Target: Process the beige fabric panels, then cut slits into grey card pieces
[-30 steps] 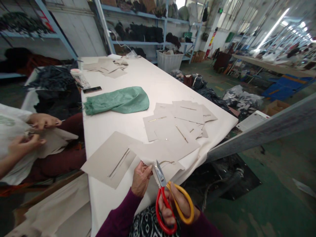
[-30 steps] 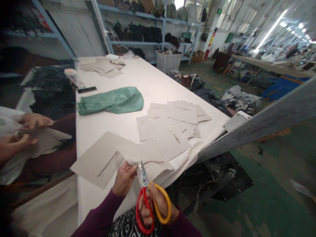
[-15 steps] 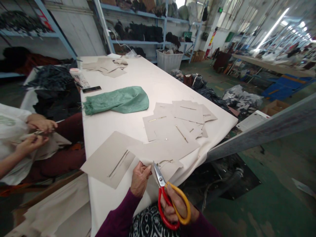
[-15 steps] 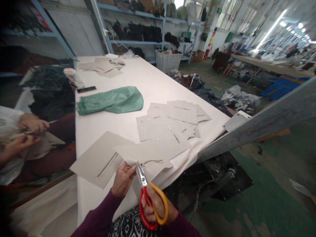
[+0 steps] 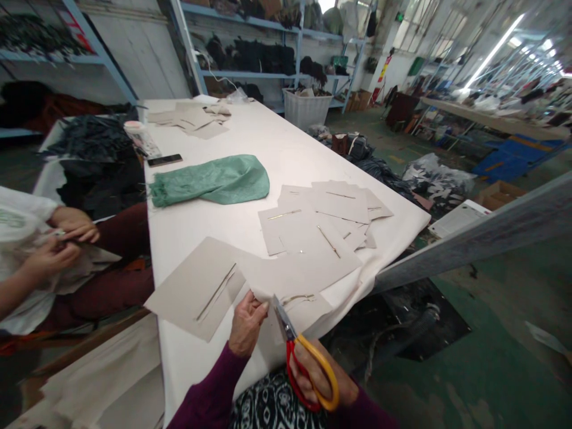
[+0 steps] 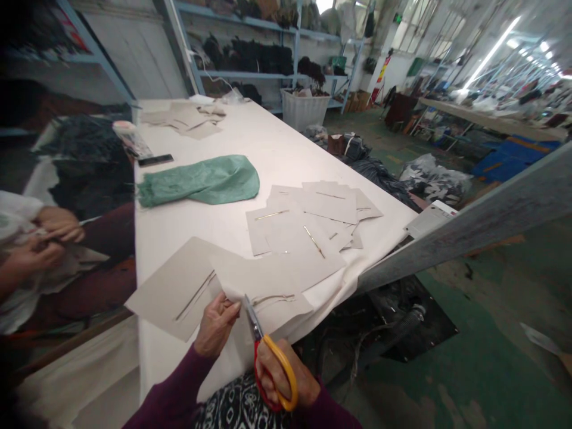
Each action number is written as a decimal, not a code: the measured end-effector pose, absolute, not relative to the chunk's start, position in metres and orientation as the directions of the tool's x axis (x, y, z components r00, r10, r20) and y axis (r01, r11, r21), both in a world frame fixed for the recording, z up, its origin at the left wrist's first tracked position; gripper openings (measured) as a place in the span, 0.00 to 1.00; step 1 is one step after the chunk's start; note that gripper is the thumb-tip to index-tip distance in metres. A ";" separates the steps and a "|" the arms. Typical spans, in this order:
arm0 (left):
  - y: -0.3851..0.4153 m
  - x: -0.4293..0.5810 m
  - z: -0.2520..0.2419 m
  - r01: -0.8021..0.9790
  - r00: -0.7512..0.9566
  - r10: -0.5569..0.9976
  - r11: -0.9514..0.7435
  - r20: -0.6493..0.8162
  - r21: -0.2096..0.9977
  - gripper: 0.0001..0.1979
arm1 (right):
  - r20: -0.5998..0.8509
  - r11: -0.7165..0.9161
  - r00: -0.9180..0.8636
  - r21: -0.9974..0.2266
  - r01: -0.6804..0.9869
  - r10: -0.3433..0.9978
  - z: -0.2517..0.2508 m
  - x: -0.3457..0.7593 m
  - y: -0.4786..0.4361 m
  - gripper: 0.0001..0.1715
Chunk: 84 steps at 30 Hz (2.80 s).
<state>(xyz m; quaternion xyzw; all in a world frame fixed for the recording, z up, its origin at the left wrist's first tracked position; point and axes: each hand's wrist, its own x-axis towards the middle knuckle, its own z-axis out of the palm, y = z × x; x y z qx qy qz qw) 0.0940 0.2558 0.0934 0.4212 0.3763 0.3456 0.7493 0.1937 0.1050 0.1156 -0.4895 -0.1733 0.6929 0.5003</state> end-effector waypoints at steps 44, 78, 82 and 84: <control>0.256 0.091 0.098 -0.297 0.489 0.791 0.546 -0.366 0.783 0.16 | -0.063 -0.469 -0.468 -0.225 -0.854 0.882 0.095 0.183 0.139 0.53; 0.256 0.081 0.109 -0.390 0.449 0.819 0.540 -0.358 0.746 0.19 | -0.401 -0.500 -0.325 -0.489 -0.715 0.857 0.104 0.172 0.133 0.46; 0.254 0.081 0.112 -0.391 0.448 0.816 0.547 -0.366 0.740 0.20 | -0.440 -0.533 -0.341 -0.451 -0.716 0.831 0.104 0.167 0.138 0.47; 0.254 0.081 0.113 -0.386 0.444 0.816 0.546 -0.369 0.743 0.20 | -0.468 -0.525 -0.302 -0.473 -0.708 0.830 0.104 0.165 0.139 0.45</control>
